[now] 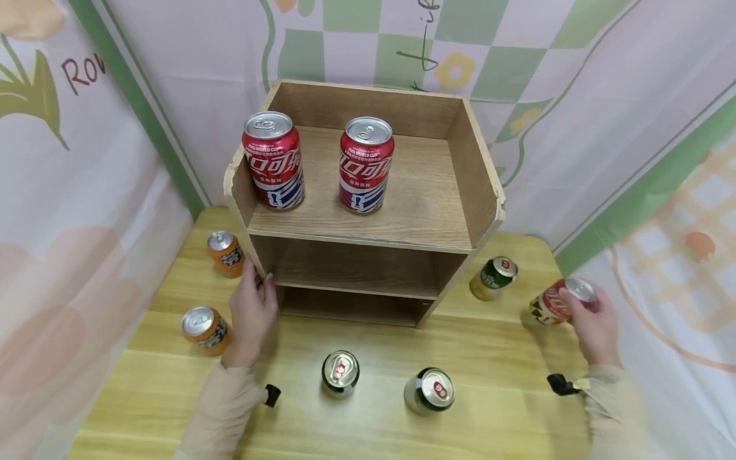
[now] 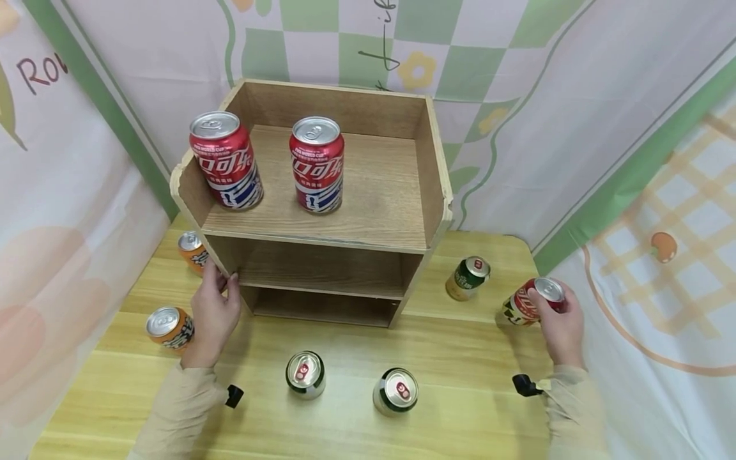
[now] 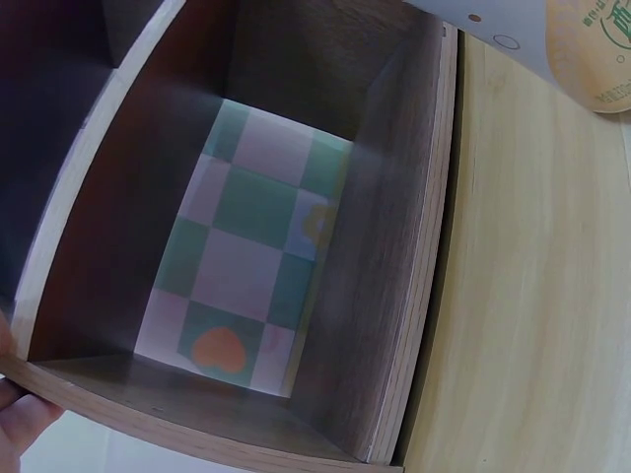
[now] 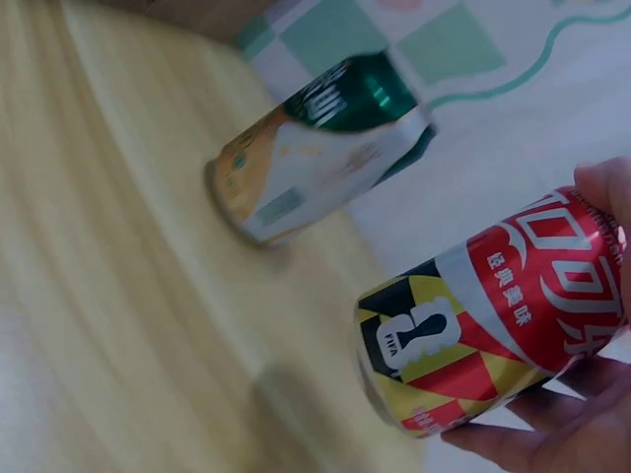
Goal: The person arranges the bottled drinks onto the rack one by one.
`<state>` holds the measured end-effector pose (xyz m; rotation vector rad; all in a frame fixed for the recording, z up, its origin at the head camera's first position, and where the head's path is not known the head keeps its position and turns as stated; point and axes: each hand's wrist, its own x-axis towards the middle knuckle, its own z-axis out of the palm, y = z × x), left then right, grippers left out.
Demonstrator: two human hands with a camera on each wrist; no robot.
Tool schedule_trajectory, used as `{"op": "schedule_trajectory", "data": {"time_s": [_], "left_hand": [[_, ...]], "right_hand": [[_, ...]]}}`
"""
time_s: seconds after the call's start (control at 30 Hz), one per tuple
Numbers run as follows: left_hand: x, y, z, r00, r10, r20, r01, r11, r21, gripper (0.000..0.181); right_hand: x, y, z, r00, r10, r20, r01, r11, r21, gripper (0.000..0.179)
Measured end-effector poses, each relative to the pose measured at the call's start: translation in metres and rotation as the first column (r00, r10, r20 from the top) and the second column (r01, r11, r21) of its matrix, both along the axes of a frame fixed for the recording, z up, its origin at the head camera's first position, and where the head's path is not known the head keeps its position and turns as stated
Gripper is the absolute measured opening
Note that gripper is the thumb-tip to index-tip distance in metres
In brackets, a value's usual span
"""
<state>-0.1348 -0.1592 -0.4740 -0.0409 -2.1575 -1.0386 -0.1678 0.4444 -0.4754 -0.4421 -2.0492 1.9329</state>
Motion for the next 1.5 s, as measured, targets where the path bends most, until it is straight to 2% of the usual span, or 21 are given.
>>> {"op": "schedule_trajectory", "data": {"time_s": [0.2,0.4,0.6,0.93,1.13,1.2,1.27,1.37,1.5], "left_hand": [[0.0,0.0,0.001,1.0,0.005,-0.008,-0.005,1.0,0.005,0.042],[-0.001,0.0,0.0,1.0,0.007,-0.026,-0.008,1.0,-0.006,0.041],[0.0,0.0,-0.003,1.0,0.001,-0.024,-0.001,1.0,0.001,0.042],[0.001,-0.001,-0.001,1.0,-0.006,-0.008,0.006,1.0,0.012,0.041],[0.001,0.0,-0.001,1.0,-0.007,-0.002,0.007,1.0,0.013,0.042],[0.002,0.0,-0.001,1.0,-0.005,-0.004,0.005,1.0,0.013,0.042],[0.002,-0.001,-0.001,1.0,-0.002,-0.009,0.002,1.0,0.012,0.042],[0.001,-0.001,-0.002,1.0,0.003,-0.013,-0.003,1.0,0.006,0.042],[0.001,0.0,-0.003,1.0,0.008,-0.017,-0.007,1.0,0.004,0.042]], "right_hand": [[0.002,-0.002,0.028,0.994,0.104,-0.033,-0.104,0.994,-0.015,0.032],[0.006,-0.01,0.058,0.987,0.163,0.008,-0.163,0.986,0.021,0.031],[0.005,-0.022,0.086,0.981,0.192,0.016,-0.193,0.981,0.009,0.034],[0.005,-0.034,0.121,0.965,0.253,-0.069,-0.25,0.967,0.043,0.037],[0.005,-0.041,0.148,0.964,0.263,-0.047,-0.259,0.963,0.073,0.043],[0.004,-0.043,0.157,0.961,0.272,-0.042,-0.269,0.961,0.069,0.041],[0.004,-0.046,0.165,0.955,0.289,-0.063,-0.288,0.957,0.029,0.038],[0.004,-0.05,0.175,0.95,0.298,-0.091,-0.297,0.955,0.026,0.035],[0.004,-0.056,0.19,0.955,0.29,-0.062,-0.282,0.952,0.117,0.032]]}}
